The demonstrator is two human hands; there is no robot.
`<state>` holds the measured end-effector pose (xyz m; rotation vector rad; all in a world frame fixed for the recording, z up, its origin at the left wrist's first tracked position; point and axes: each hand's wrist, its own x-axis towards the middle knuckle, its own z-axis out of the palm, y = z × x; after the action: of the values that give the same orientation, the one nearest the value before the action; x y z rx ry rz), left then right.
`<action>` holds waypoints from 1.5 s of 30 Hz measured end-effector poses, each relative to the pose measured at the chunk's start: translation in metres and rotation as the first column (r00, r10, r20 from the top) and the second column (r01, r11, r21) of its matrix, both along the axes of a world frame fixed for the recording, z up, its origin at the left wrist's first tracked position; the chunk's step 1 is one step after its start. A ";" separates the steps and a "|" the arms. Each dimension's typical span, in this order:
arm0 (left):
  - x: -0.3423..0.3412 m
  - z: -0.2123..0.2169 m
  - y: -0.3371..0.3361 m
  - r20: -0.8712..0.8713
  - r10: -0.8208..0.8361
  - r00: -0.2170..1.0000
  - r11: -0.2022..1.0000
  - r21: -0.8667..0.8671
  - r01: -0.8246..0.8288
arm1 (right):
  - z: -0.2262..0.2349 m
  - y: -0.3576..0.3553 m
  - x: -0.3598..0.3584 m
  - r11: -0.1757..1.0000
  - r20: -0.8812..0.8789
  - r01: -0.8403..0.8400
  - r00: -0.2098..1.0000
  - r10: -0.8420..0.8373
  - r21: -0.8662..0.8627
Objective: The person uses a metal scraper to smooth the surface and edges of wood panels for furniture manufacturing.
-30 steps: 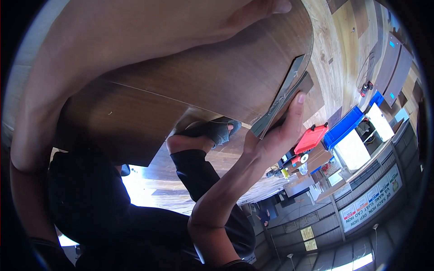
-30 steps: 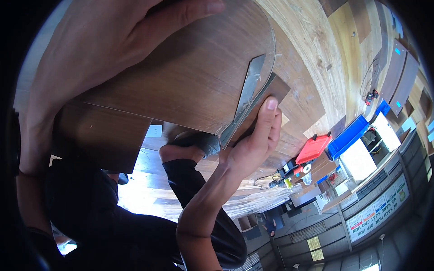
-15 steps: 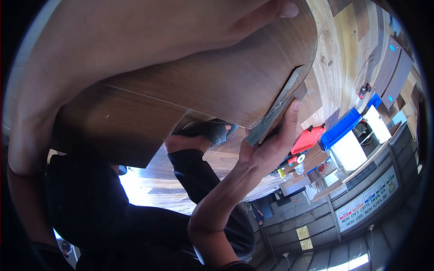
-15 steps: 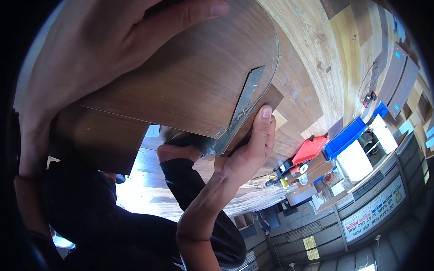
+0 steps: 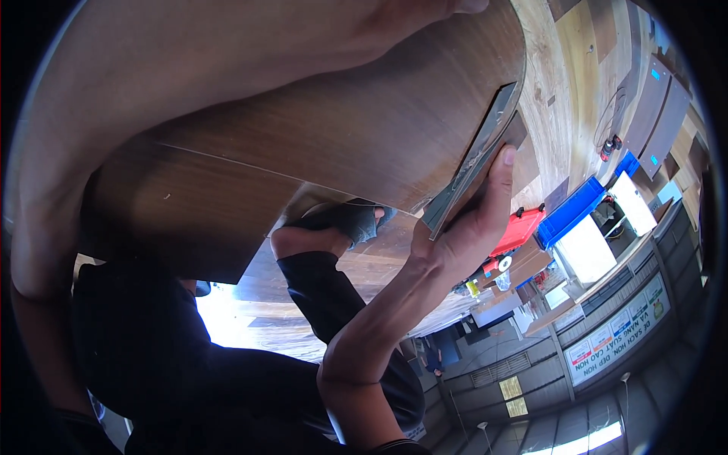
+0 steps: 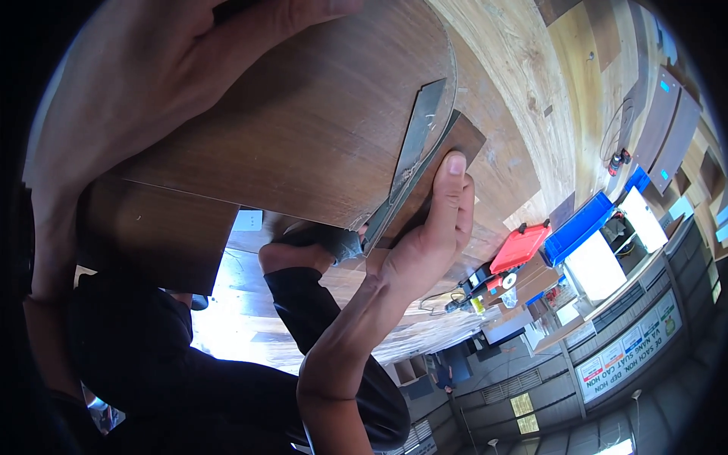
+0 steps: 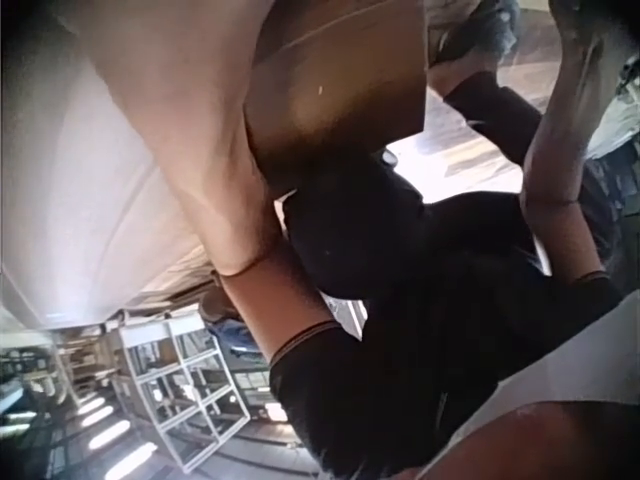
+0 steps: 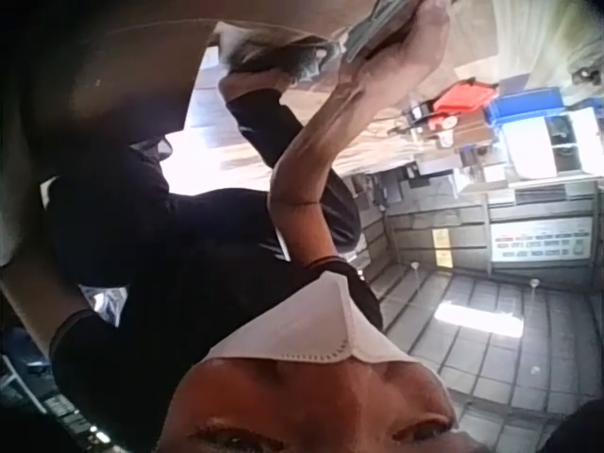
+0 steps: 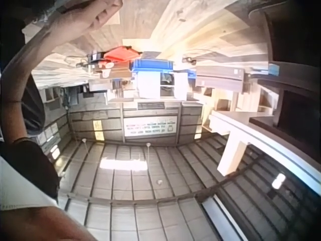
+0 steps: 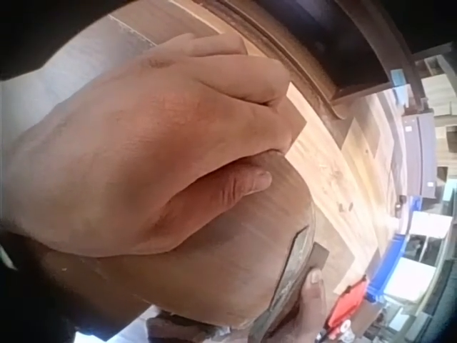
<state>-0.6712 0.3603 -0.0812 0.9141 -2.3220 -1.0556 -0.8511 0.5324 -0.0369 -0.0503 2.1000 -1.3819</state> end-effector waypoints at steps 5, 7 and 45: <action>0.001 0.002 -0.002 -0.002 0.012 1.000 1.000 0.017 -0.012 | 0.001 0.001 -0.012 0.994 -0.030 -0.113 0.993 0.113 0.012; 0.000 0.002 -0.003 -0.002 0.015 1.000 1.000 0.024 -0.015 | -0.003 0.001 -0.016 0.992 -0.058 -0.128 0.990 0.129 0.018; -0.004 0.012 -0.017 0.017 -0.003 1.000 0.987 0.163 0.000 | -0.005 -0.034 -0.059 0.934 -0.135 -0.336 0.927 0.351 0.118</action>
<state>-0.6755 0.3437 -0.0695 0.9853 -2.2759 -1.2574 -0.9099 0.4988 -0.0419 -0.4794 2.1504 -1.0966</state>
